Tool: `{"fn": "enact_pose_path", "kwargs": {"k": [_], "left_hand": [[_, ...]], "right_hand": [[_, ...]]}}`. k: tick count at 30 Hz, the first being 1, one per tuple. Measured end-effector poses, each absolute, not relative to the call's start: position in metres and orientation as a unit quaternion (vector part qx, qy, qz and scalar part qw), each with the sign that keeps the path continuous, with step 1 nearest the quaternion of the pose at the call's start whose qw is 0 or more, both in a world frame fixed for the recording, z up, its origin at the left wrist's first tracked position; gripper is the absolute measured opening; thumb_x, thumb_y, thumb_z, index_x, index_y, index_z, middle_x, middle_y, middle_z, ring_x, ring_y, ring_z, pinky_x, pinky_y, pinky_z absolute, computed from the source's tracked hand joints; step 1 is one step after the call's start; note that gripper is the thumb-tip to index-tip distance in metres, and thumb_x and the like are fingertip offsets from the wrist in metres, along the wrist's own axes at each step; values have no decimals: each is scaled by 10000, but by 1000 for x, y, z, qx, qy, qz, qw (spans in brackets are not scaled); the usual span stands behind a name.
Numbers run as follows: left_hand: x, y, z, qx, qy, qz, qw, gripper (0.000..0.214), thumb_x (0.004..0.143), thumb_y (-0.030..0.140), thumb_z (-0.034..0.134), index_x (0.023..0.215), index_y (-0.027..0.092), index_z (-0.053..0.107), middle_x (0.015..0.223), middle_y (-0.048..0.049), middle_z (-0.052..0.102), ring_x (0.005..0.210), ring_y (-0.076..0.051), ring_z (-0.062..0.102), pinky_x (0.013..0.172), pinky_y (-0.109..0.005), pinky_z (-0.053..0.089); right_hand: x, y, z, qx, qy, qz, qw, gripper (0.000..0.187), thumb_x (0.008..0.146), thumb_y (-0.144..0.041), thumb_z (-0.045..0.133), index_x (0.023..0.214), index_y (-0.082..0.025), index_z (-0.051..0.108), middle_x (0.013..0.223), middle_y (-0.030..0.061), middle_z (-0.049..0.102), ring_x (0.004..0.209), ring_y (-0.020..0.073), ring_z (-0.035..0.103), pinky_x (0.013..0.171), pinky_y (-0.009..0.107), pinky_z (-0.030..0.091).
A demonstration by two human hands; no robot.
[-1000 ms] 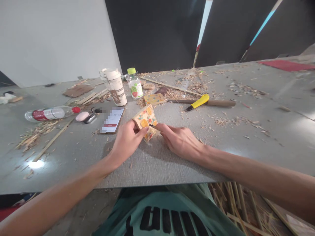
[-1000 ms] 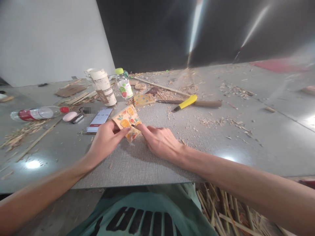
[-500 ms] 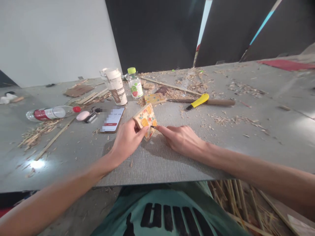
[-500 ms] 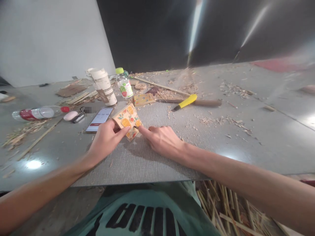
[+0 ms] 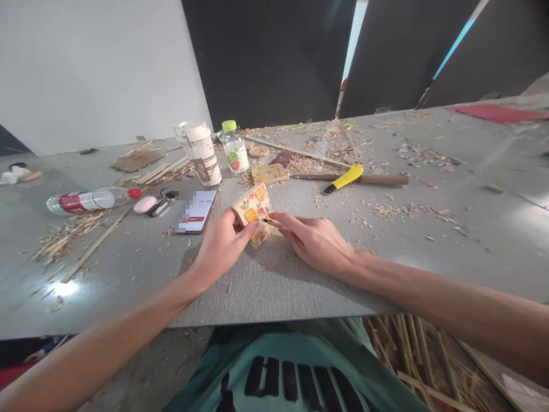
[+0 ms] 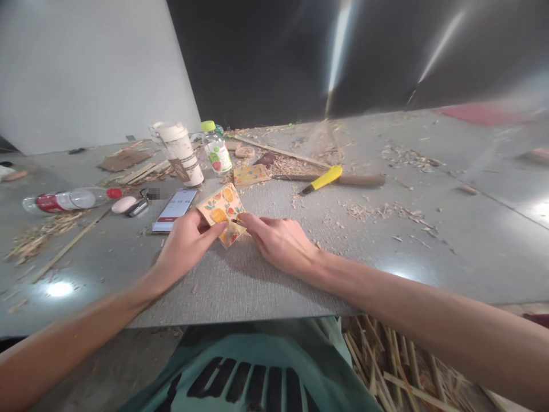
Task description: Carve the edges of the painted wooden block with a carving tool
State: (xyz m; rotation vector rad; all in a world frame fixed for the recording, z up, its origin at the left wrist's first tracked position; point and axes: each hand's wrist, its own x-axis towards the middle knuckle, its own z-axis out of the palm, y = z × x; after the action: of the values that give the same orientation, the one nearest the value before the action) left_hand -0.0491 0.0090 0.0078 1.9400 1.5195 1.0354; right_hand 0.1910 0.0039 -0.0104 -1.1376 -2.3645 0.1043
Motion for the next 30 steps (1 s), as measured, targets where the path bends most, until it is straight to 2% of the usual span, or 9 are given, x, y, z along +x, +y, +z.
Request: {"fn": "enact_pose_path", "kwargs": {"k": [5, 11, 15, 20, 26, 30], "left_hand": [[-49, 8, 8, 714, 544, 376, 231, 244, 944, 436, 726, 1058, 221, 731, 929, -78, 826, 905, -277, 783, 760, -387, 599], [-49, 4, 10, 734, 550, 364, 162, 200, 942, 421, 732, 901, 231, 683, 824, -49, 806, 725, -237, 741, 608, -349, 512], [-49, 5, 11, 732, 559, 352, 167, 204, 938, 424, 728, 930, 223, 693, 878, -66, 819, 777, -256, 754, 651, -367, 523], [-49, 6, 11, 727, 558, 356, 183, 209, 942, 411, 711, 984, 206, 704, 952, -89, 826, 842, -270, 766, 704, -386, 548], [-46, 3, 14, 740, 560, 345, 143, 224, 942, 428, 705, 835, 242, 642, 754, -47, 764, 671, -236, 702, 576, -356, 481], [-45, 1, 14, 737, 564, 349, 131, 218, 932, 408, 713, 817, 246, 622, 729, -38, 753, 654, -228, 688, 573, -355, 463]], "right_hand": [[189, 2, -9, -386, -882, 51, 265, 339, 1106, -235, 361, 1308, -193, 631, 846, 34, 687, 599, 126, 460, 567, 284, 266], [188, 4, -11, -383, -885, 52, 259, 364, 1115, -236, 347, 1292, -172, 659, 808, 31, 643, 619, 133, 448, 581, 294, 268], [188, 5, -10, -402, -883, 44, 239, 384, 1128, -294, 360, 1295, -170, 683, 768, 33, 646, 593, 135, 407, 577, 302, 244], [191, 6, -10, -392, -886, 57, 239, 368, 1118, -269, 372, 1302, -197, 682, 736, 11, 633, 576, 128, 417, 575, 295, 241], [194, 5, -14, -381, -875, 73, 290, 360, 1122, -264, 377, 1331, -201, 663, 850, 40, 716, 619, 124, 512, 591, 283, 285], [189, 5, -13, -394, -876, 63, 273, 366, 1123, -275, 353, 1294, -197, 666, 801, 30, 672, 605, 128, 469, 581, 289, 260]]}}
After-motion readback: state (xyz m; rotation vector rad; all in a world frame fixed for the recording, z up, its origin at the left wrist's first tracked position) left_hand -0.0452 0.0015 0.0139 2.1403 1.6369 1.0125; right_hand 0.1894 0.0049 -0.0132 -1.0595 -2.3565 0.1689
